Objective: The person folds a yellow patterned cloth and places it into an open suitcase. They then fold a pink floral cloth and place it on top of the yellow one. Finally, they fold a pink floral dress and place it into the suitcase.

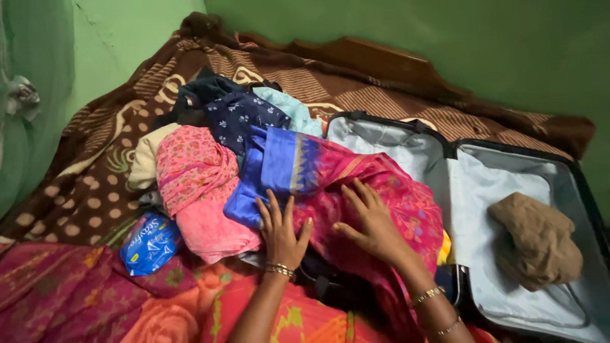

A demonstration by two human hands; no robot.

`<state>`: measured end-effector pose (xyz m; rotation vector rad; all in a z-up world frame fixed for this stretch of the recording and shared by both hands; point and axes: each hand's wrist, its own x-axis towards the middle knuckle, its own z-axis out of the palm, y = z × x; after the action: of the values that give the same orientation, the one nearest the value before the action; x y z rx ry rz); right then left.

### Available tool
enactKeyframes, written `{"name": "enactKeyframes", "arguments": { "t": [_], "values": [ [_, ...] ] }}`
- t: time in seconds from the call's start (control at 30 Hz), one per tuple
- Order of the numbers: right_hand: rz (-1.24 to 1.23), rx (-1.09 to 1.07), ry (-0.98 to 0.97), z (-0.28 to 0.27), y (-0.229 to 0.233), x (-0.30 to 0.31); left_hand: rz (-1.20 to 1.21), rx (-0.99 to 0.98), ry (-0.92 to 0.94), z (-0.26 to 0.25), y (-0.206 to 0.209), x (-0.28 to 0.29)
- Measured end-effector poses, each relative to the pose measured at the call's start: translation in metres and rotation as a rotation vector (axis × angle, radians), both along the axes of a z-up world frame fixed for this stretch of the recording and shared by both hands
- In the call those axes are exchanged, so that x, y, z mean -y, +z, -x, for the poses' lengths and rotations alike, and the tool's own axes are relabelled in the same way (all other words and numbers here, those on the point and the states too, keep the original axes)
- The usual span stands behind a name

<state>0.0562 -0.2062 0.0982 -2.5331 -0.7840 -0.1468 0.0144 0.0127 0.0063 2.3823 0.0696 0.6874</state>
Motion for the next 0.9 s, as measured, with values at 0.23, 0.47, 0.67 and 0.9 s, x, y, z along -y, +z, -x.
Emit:
{"name": "enactKeyframes", "arguments": {
  "t": [0.23,0.47,0.67,0.9],
  "values": [
    [0.296,0.192,-0.161,-0.058,-0.011,-0.058,0.009,0.027,0.008,-0.007,0.002,0.0],
    [0.206,-0.034,-0.206,-0.101,-0.026,-0.075,0.169,0.028,-0.06,-0.015,-0.006,-0.005],
    [0.122,-0.149,-0.2,-0.108,-0.05,-0.072,0.199,-0.013,-0.068,-0.015,-0.007,-0.005],
    [0.089,-0.169,-0.21,-0.105,-0.059,-0.066,0.099,0.019,0.036,-0.011,-0.009,-0.002]
  ]
}}
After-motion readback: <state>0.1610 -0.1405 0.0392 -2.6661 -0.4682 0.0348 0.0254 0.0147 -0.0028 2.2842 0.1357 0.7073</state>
